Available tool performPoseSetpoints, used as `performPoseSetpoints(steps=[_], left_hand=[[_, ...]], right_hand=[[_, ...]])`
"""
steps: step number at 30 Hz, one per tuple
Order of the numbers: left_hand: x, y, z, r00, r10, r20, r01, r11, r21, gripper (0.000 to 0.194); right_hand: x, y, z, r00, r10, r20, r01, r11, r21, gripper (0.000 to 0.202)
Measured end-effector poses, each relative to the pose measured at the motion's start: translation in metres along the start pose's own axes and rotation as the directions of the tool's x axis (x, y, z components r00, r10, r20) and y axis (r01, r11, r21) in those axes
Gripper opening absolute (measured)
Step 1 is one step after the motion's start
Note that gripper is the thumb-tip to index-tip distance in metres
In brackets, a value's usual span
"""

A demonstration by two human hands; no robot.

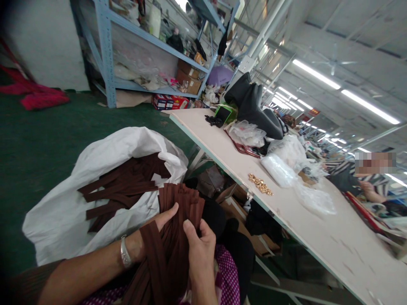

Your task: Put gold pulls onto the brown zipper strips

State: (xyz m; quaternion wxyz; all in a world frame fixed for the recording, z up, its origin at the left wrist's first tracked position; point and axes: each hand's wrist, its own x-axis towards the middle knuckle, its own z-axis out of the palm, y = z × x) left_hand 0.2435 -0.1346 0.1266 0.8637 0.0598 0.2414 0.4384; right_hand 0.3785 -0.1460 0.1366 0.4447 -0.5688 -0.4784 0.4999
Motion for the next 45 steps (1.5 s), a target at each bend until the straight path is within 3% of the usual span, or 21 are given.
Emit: performPoseSetpoints(steps=[4,9,12,16,26,30,32,34,37,40,45], left_hand=[[0.001,-0.003,-0.003,1.000,0.018,-0.011,-0.018,1.000,0.007,0.042],[0.004,-0.006,-0.008,0.998,-0.047,-0.029,0.048,0.999,0.023,0.024],[0.006,-0.005,-0.011,0.991,-0.131,-0.038,0.131,0.991,0.000,0.027],[0.009,-0.005,-0.016,0.983,-0.179,-0.046,0.176,0.983,-0.053,0.030],[0.003,0.000,-0.005,0.980,-0.195,-0.041,0.189,0.975,-0.114,0.036],[0.006,0.002,-0.006,0.977,-0.184,-0.104,0.178,0.982,-0.067,0.035],[0.008,0.002,-0.006,0.975,-0.189,-0.116,0.186,0.982,-0.039,0.034],[0.009,0.001,-0.004,0.977,-0.188,-0.105,0.187,0.982,-0.022,0.034],[0.008,-0.001,0.001,0.982,-0.172,-0.073,0.171,0.985,-0.015,0.041],[0.005,-0.003,0.004,0.987,-0.142,-0.071,0.140,0.990,-0.031,0.053],[0.003,-0.004,0.001,0.985,-0.119,-0.121,0.114,0.992,-0.053,0.030]], right_hand=[[0.003,0.000,-0.001,0.996,0.039,0.078,-0.046,0.995,0.093,0.035],[0.003,-0.008,0.009,0.998,-0.053,0.036,0.054,0.998,-0.030,0.029],[0.001,-0.007,0.012,0.992,-0.124,0.018,0.126,0.984,-0.128,0.033],[0.000,0.001,0.006,0.988,-0.143,-0.059,0.130,0.973,-0.191,0.034],[0.004,0.008,-0.013,0.977,-0.112,-0.183,0.106,0.994,-0.039,0.033],[0.003,-0.011,-0.033,0.973,-0.065,-0.220,0.079,0.995,0.058,0.034],[0.001,-0.028,-0.038,0.986,-0.034,-0.163,0.046,0.996,0.072,0.032],[0.001,-0.041,-0.035,0.994,-0.084,-0.064,0.080,0.995,-0.058,0.030],[0.007,-0.045,-0.015,0.959,-0.284,0.015,0.272,0.902,-0.336,0.032],[0.016,-0.030,0.008,0.932,-0.361,-0.023,0.318,0.847,-0.427,0.028],[0.019,-0.012,0.015,0.893,-0.449,-0.002,0.388,0.773,-0.503,0.015]])
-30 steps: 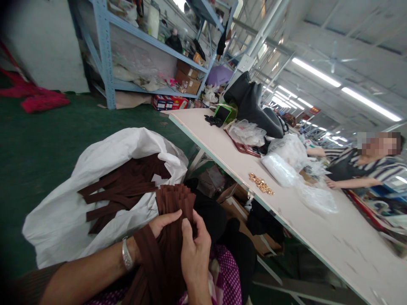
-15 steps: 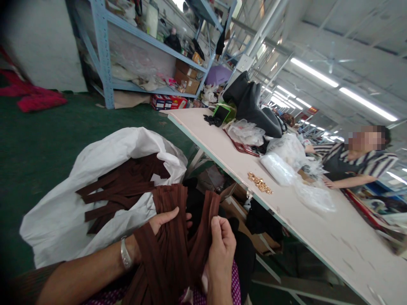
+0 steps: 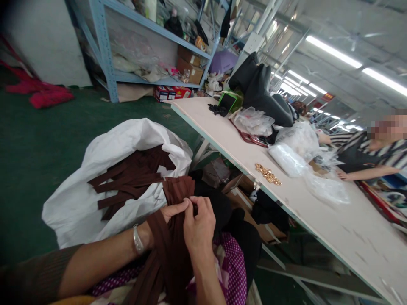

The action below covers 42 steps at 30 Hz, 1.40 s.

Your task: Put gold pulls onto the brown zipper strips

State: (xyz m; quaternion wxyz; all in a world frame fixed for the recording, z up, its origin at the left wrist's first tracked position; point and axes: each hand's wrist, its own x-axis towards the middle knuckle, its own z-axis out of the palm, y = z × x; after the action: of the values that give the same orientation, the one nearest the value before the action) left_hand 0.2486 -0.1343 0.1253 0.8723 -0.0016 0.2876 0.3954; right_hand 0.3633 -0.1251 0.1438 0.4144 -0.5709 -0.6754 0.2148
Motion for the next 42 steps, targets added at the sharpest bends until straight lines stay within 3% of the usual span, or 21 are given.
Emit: performPoseSetpoints(steps=[4,6,8,11,13,17,19,21,27,29,31,34,36,38,40,42], left_hand=[[0.003,0.002,-0.002,0.999,-0.044,0.014,0.044,0.999,-0.001,0.033],[0.006,0.002,-0.004,0.998,-0.049,0.028,0.048,0.999,0.007,0.033],[0.011,0.002,-0.005,0.999,-0.041,0.033,0.041,0.999,0.020,0.032],[0.015,0.002,-0.007,0.999,-0.035,0.034,0.033,0.998,0.045,0.029],[0.015,0.002,-0.007,0.999,-0.032,0.042,0.029,0.998,0.061,0.029],[0.010,0.000,-0.005,0.998,-0.011,0.067,0.005,0.996,0.094,0.028],[0.008,-0.001,-0.002,0.996,-0.012,0.084,0.003,0.994,0.111,0.026],[0.006,-0.002,0.001,0.996,-0.003,0.094,-0.008,0.993,0.117,0.025],[0.000,-0.001,0.011,0.984,0.099,0.148,-0.113,0.989,0.094,0.041],[-0.003,0.001,0.014,0.980,0.134,0.148,-0.149,0.984,0.098,0.035],[-0.006,0.002,0.016,0.976,0.171,0.134,-0.186,0.977,0.106,0.034],[-0.007,0.007,0.022,0.973,0.197,0.123,-0.213,0.969,0.126,0.031],[-0.006,0.014,0.026,0.971,0.207,0.118,-0.224,0.963,0.147,0.017],[-0.006,0.023,0.030,0.969,0.216,0.117,-0.234,0.958,0.168,0.007],[-0.006,0.034,0.034,0.962,0.246,0.121,-0.265,0.949,0.170,0.009],[-0.007,0.047,0.039,0.940,0.318,0.125,-0.334,0.931,0.146,0.011]], right_hand=[[-0.011,-0.005,-0.020,0.998,-0.056,-0.002,0.056,0.998,-0.002,0.021],[-0.022,-0.013,-0.027,0.988,-0.064,0.144,0.068,0.997,-0.026,0.017],[-0.035,-0.020,-0.028,0.948,-0.034,0.317,0.071,0.992,-0.107,0.015],[-0.048,-0.028,-0.026,0.917,0.023,0.398,0.059,0.979,-0.194,0.010],[-0.050,-0.032,-0.032,0.901,0.028,0.434,0.026,0.993,-0.117,0.007],[-0.037,-0.043,-0.057,0.863,0.088,0.498,-0.162,0.981,0.108,0.023],[-0.025,-0.046,-0.065,0.898,0.117,0.425,-0.197,0.969,0.150,0.028],[-0.013,-0.044,-0.064,0.947,0.109,0.302,-0.149,0.982,0.113,0.025],[0.004,-0.018,-0.028,1.000,-0.006,-0.003,0.006,0.998,-0.067,0.015],[0.001,-0.010,-0.022,0.997,0.015,-0.082,-0.016,1.000,-0.013,0.036],[-0.003,-0.003,-0.022,0.992,0.117,-0.053,-0.109,0.984,0.142,0.055],[-0.008,0.006,-0.027,0.937,0.264,0.227,-0.340,0.835,0.433,0.066],[-0.012,0.010,-0.032,0.890,0.230,0.393,-0.429,0.713,0.555,0.072],[-0.018,0.012,-0.035,0.865,0.187,0.465,-0.471,0.620,0.627,0.082],[-0.027,0.015,-0.035,0.849,0.212,0.485,-0.519,0.514,0.683,0.089],[-0.039,0.017,-0.033,0.816,0.249,0.522,-0.578,0.374,0.725,0.079]])
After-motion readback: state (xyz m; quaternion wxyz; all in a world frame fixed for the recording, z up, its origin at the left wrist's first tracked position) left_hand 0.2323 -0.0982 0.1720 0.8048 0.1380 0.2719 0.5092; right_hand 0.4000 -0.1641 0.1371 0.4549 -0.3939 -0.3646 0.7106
